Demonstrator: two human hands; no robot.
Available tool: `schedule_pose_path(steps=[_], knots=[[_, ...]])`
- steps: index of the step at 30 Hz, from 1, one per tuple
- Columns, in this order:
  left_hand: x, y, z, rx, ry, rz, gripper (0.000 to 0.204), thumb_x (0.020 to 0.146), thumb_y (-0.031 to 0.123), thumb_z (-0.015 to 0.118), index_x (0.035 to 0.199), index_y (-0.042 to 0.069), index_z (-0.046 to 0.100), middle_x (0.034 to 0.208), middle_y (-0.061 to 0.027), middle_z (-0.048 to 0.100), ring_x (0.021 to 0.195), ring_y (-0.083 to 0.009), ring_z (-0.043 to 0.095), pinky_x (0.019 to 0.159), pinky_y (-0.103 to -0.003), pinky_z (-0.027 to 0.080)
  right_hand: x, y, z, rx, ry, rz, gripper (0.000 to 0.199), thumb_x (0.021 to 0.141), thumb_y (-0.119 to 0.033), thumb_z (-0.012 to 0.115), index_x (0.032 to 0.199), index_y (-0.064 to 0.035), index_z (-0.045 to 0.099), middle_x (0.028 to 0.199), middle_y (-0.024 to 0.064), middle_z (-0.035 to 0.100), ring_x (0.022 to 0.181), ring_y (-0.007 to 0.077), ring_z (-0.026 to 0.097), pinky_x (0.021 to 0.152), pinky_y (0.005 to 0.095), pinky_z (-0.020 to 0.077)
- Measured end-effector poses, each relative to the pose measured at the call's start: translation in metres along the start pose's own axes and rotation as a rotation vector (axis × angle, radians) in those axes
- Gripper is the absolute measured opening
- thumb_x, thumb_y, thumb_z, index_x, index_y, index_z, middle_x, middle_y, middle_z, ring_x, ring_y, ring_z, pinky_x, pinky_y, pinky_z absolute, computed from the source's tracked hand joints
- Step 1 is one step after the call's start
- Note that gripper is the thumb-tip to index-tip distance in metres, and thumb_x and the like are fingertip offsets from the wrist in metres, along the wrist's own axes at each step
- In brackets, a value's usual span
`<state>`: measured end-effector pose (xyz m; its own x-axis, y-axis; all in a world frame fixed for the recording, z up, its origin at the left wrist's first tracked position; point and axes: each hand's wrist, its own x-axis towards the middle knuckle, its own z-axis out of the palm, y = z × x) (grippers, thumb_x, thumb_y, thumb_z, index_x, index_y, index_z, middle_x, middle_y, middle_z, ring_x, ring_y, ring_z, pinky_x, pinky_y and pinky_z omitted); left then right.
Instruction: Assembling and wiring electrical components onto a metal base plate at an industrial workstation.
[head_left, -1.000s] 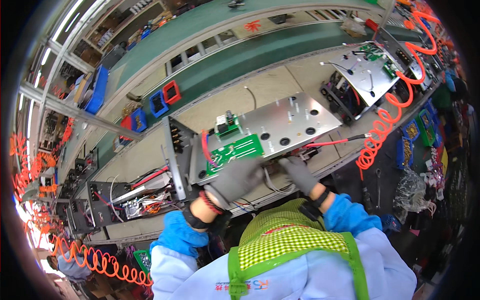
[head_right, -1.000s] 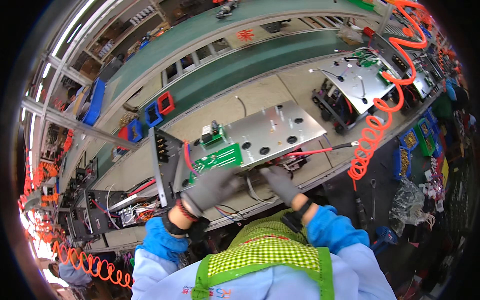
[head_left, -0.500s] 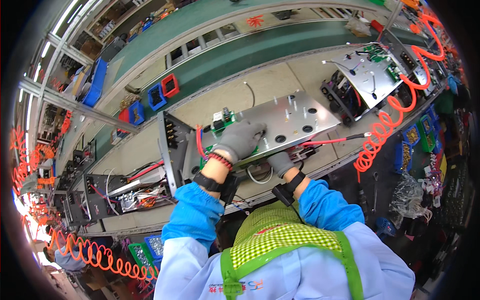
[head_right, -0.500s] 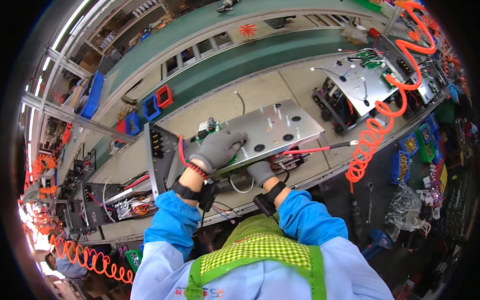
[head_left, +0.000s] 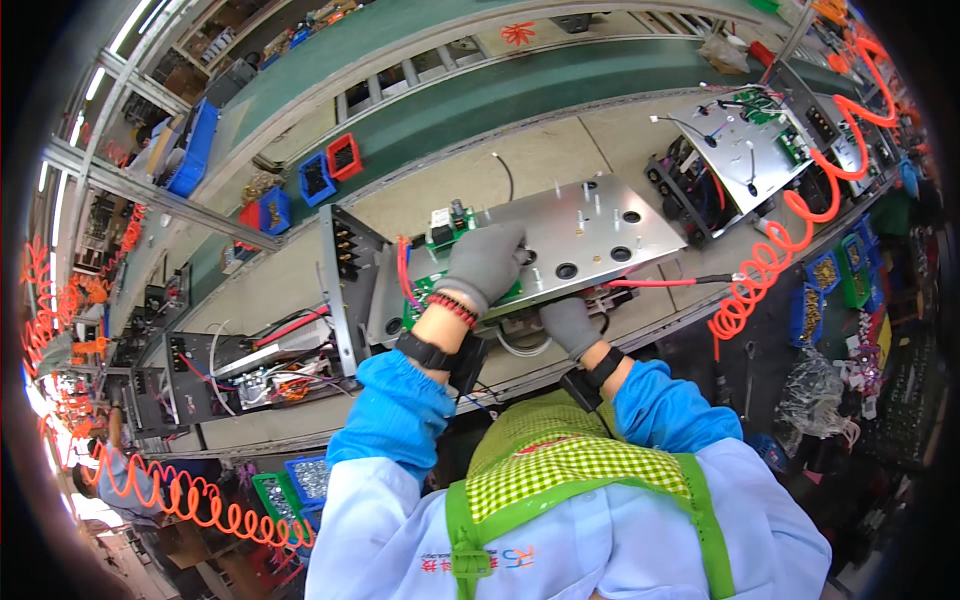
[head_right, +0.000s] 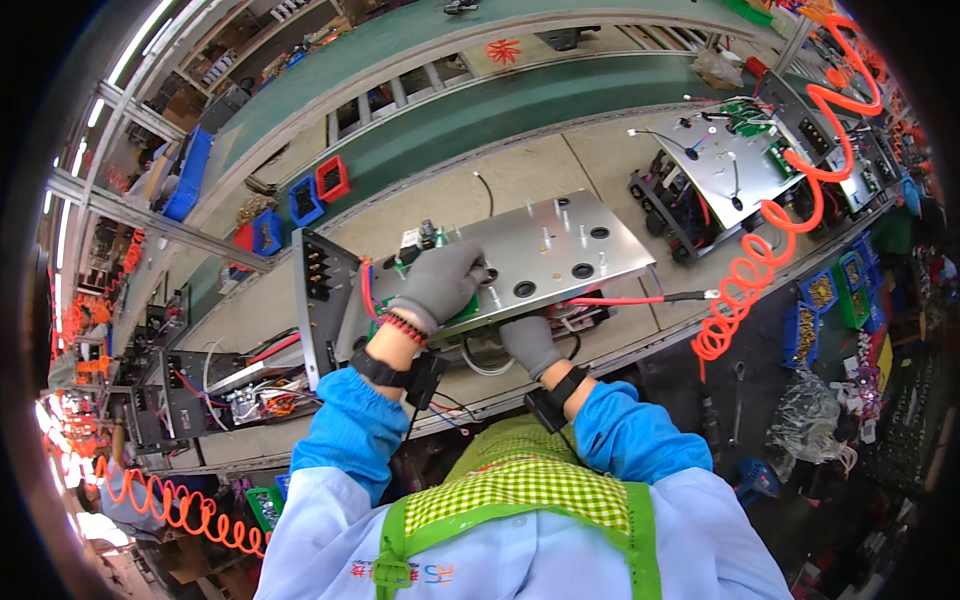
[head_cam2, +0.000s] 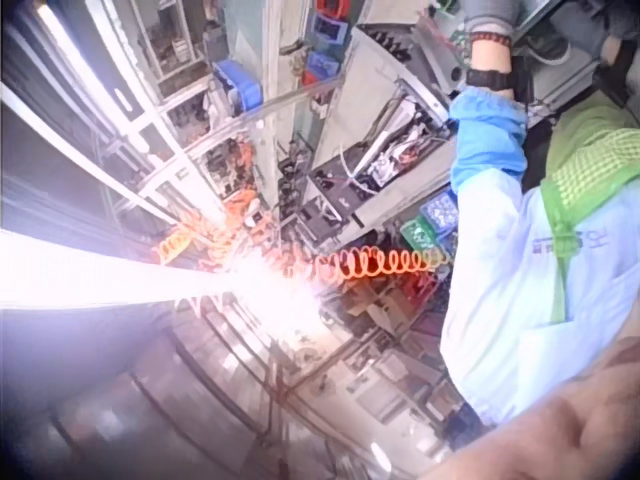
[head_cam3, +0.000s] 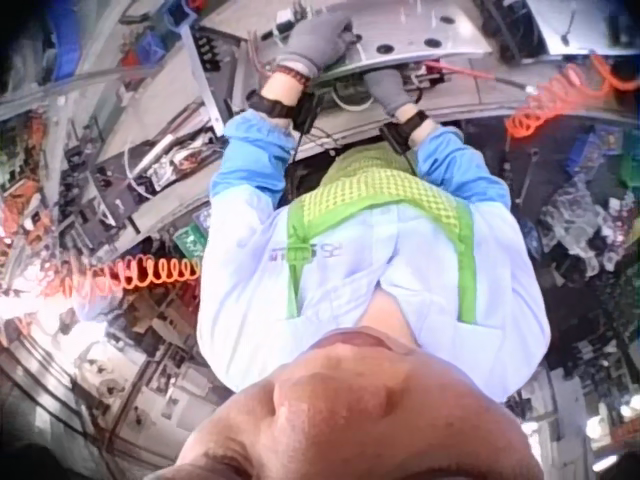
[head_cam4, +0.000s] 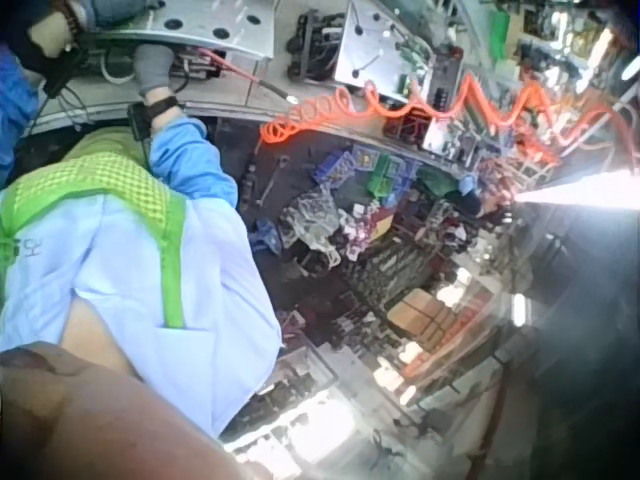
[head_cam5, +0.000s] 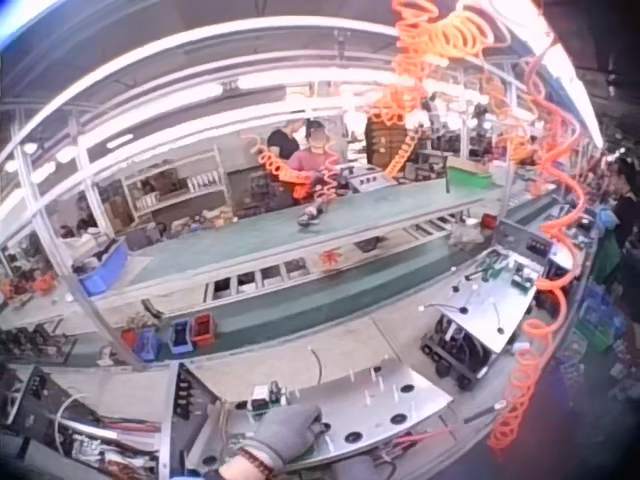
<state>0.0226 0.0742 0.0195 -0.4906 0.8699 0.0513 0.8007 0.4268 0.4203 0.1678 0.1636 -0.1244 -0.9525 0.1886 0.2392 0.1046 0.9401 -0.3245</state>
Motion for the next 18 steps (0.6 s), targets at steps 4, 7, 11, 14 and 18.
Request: schedule_pose_path(steps=[4, 7, 11, 14, 18], knots=[[-0.018, 0.015, -0.04, -0.037, 0.491, 0.04, 0.01, 0.086, 0.015, 0.063, 0.093, 0.007, 0.063, 0.085, -0.0156, 0.066, 0.079, -0.0365, 0.064, 0.069, -0.045, 0.051, -0.055, -0.001, -0.026, 0.54, -0.021, 0.554, 0.055, 0.083, -0.048, 0.067, 0.108, 0.0015, 0.062, 0.094, 0.0225, 0.063, 0.092, 0.0413, 0.059, 0.081, 0.0469, 0.0467], [-0.044, 0.017, -0.088, -0.028, 0.822, 0.012, 0.01, 0.086, 0.011, 0.062, 0.096, 0.007, 0.063, 0.082, -0.0147, 0.066, 0.076, -0.0352, 0.065, 0.067, -0.043, 0.051, -0.087, 0.002, -0.026, 0.499, 0.159, 0.553, 0.059, 0.085, -0.044, 0.066, 0.121, 0.0001, 0.054, 0.105, 0.0238, 0.06, 0.104, 0.0419, 0.054, 0.09, 0.0494, 0.0424], [-0.056, 0.005, -0.115, -0.016, 0.762, -0.179, 0.023, 0.085, 0.01, 0.063, 0.107, 0.006, 0.061, 0.089, -0.0165, 0.066, 0.083, -0.0358, 0.064, 0.073, -0.043, 0.051, -0.084, 0.022, -0.004, 0.401, 0.194, 0.362, 0.049, 0.087, -0.036, 0.064, 0.119, -0.0017, 0.054, 0.109, 0.0224, 0.059, 0.104, 0.0425, 0.052, 0.092, 0.0525, 0.0405], [-0.066, 0.002, -0.104, 0.231, 0.817, -0.217, 0.039, 0.083, 0.009, 0.064, 0.121, 0.004, 0.056, 0.101, -0.0178, 0.065, 0.091, -0.035, 0.062, 0.079, -0.041, 0.05, -0.071, 0.029, -0.003, 0.259, 0.016, 0.435, 0.035, 0.087, -0.026, 0.062, 0.115, -0.004, 0.059, 0.104, 0.0183, 0.064, 0.1, 0.0394, 0.056, 0.088, 0.0483, 0.0439], [-0.085, 0.026, -0.054, 0.002, 0.616, -0.004, 0.044, 0.078, 0.01, 0.07, 0.12, 0.003, 0.057, 0.105, -0.0181, 0.064, 0.092, -0.0351, 0.063, 0.078, -0.04, 0.052, -0.061, 0.032, -0.036, 0.103, -0.054, 0.314, 0.028, 0.086, -0.022, 0.063, 0.109, -0.0069, 0.063, 0.096, 0.0163, 0.067, 0.089, 0.038, 0.06, 0.081, 0.0463, 0.0466]])
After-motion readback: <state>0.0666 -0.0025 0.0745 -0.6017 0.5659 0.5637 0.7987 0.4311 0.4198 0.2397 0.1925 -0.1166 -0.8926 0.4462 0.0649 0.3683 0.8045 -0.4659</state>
